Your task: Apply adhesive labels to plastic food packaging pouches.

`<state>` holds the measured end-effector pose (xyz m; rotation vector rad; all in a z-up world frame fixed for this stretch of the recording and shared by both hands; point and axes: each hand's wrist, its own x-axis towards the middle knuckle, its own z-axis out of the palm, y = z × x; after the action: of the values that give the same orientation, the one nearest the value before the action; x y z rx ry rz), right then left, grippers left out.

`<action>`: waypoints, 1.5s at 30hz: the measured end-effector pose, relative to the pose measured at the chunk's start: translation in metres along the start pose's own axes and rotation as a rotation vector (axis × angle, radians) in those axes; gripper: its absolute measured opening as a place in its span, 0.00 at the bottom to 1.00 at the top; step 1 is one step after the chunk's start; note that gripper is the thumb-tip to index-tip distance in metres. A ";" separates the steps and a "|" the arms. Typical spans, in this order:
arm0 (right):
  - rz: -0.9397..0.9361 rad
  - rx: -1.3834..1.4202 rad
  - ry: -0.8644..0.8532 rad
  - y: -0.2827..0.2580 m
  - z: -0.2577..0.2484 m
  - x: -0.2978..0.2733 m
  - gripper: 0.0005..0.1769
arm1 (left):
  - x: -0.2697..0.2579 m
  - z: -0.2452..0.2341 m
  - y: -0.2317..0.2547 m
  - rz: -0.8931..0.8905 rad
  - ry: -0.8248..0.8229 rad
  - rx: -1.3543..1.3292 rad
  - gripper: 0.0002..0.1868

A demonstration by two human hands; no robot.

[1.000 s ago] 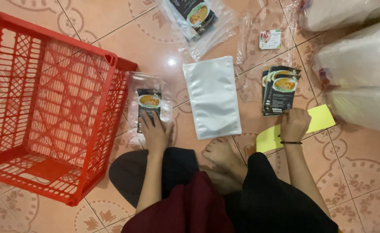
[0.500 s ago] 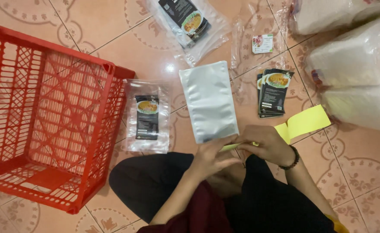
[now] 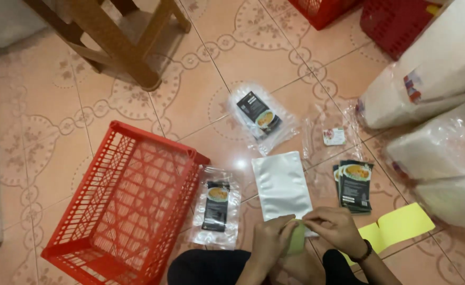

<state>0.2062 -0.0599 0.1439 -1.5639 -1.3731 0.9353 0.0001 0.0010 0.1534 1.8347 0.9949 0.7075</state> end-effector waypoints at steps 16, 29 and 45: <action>0.067 -0.010 0.002 0.004 0.017 -0.003 0.03 | -0.013 -0.007 0.011 -0.056 0.020 -0.090 0.08; 0.246 0.320 -0.158 0.001 0.025 0.009 0.04 | -0.017 -0.014 0.031 0.322 0.483 0.413 0.15; 0.188 0.648 -0.240 -0.038 0.010 -0.002 0.06 | -0.015 -0.019 0.064 0.233 0.349 -0.002 0.12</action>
<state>0.1833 -0.0588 0.1751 -1.1124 -0.9369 1.5401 -0.0007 -0.0209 0.2183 1.8812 1.0048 1.2006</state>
